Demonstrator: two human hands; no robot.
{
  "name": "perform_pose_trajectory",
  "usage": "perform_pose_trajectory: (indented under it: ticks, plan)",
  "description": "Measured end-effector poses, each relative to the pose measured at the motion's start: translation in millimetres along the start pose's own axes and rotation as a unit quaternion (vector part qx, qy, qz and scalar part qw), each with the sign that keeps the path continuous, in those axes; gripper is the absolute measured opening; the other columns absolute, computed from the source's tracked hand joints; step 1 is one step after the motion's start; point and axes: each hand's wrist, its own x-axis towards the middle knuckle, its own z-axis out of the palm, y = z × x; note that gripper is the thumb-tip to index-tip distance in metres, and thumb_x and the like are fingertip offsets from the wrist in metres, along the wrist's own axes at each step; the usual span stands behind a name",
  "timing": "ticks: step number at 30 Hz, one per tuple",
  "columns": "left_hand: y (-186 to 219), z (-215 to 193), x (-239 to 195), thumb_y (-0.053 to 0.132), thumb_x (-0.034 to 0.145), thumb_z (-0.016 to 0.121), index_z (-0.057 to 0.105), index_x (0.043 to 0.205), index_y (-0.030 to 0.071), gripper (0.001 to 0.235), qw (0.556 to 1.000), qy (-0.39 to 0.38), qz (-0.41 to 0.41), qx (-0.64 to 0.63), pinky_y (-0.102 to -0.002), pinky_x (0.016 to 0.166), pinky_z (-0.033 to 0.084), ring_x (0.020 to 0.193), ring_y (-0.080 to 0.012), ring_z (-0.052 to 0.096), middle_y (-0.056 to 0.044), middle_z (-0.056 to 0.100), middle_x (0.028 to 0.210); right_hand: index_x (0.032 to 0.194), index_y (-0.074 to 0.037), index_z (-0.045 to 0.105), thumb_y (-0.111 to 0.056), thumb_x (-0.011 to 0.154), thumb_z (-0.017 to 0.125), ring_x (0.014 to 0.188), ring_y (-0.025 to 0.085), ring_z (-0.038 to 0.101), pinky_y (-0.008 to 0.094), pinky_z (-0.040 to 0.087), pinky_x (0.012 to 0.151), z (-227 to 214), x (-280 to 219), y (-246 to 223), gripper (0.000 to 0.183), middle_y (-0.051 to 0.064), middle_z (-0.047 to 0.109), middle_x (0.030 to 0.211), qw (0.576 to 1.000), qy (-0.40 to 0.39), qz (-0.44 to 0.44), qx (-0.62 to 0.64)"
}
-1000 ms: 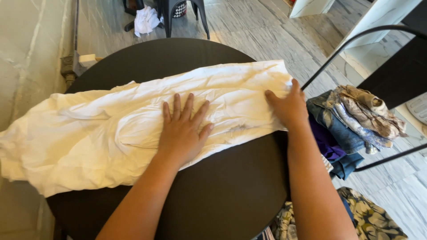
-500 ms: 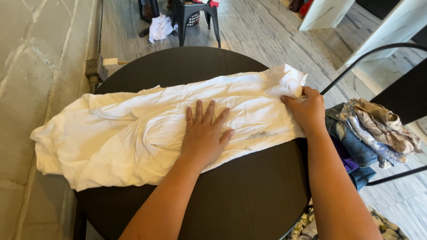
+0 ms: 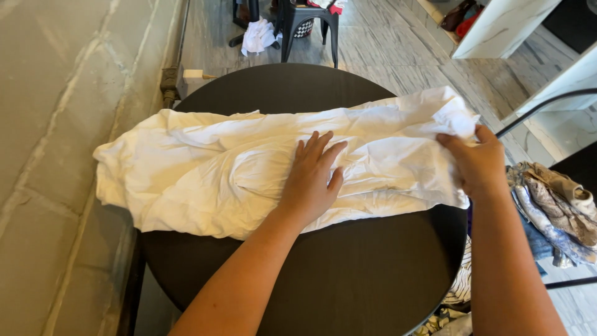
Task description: Smoothing and folding a white shirt on a round table into a neat square.
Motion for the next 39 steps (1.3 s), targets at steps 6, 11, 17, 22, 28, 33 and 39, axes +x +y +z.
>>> perform_pose_trajectory:
  ticks: [6,11,17,22,28,33,39]
  plan:
    - [12,-48,9,0.027,0.1,0.051,0.057,0.14,0.016,0.042,0.896,0.131,-0.198,-0.374,-0.039,0.118,0.038,0.15,-0.0257,0.043,-0.01,0.048,0.159,0.126,-0.016,0.06,-0.015,0.083,0.072,0.092,0.021,0.076,0.042,0.067,0.079,19,-54,-104,0.045,0.005,0.072,0.104,0.983,-0.054,-0.015,0.173]
    - [-27,-56,16,0.035,0.097,0.04,0.041,0.155,0.016,0.061,0.621,0.269,-0.291,-0.676,-0.037,0.124,0.027,0.153,-0.0245,0.037,-0.013,0.038,0.166,0.099,-0.014,0.061,-0.022,0.084,0.066,0.082,0.023,0.062,0.042,0.045,0.07,104,-92,-164,0.018,0.008,0.069,0.091,0.924,-0.027,-0.378,-0.047]
    - [-61,-70,4,0.047,0.103,0.036,0.054,0.15,0.029,0.053,0.41,0.287,-0.332,-0.8,-0.046,0.103,0.048,0.129,-0.0325,0.06,-0.013,0.06,0.148,0.123,-0.009,0.056,-0.015,0.091,0.066,0.109,0.049,0.07,0.059,0.056,0.091,253,-227,-219,0.034,0.028,0.071,0.111,0.886,-0.27,-0.358,-0.113]
    - [-80,-84,-5,0.044,0.101,0.038,0.053,0.15,0.026,0.053,0.458,0.258,-0.341,-0.779,-0.046,0.099,0.05,0.125,-0.0329,0.062,-0.014,0.061,0.145,0.152,-0.014,0.042,-0.042,0.091,0.063,0.121,0.046,0.065,0.063,0.056,0.09,261,-292,-211,0.07,0.024,0.065,0.128,0.792,-0.39,-0.433,-0.18]
    - [-85,-71,-20,0.039,0.1,0.041,0.052,0.149,0.022,0.053,0.495,0.215,-0.363,-0.76,-0.045,0.096,0.051,0.12,-0.0333,0.063,-0.015,0.062,0.14,0.133,-0.01,0.063,-0.017,0.101,0.055,0.124,0.045,0.063,0.056,0.051,0.102,200,-230,-170,0.033,0.02,0.069,0.127,0.832,-0.273,-0.479,0.068]
    - [-82,-52,-15,0.036,0.099,0.042,0.052,0.149,0.02,0.054,0.537,0.164,-0.368,-0.741,-0.044,0.093,0.052,0.115,-0.0337,0.064,-0.017,0.063,0.137,0.149,-0.011,0.052,-0.027,0.1,0.059,0.141,0.048,0.044,0.062,0.034,0.114,133,-168,-131,0.052,0.025,0.053,0.147,0.855,-0.302,-0.419,-0.038]
    - [-127,39,-47,0.032,0.098,0.045,0.051,0.149,0.016,0.054,0.574,0.109,-0.373,-0.721,-0.044,0.089,0.054,0.11,-0.0341,0.066,-0.018,0.064,0.132,0.164,-0.019,0.028,-0.025,0.068,0.092,0.147,0.062,-0.001,0.071,0.011,0.116,105,-176,-96,0.116,0.035,0.004,0.166,0.81,-0.439,-0.366,-0.132]
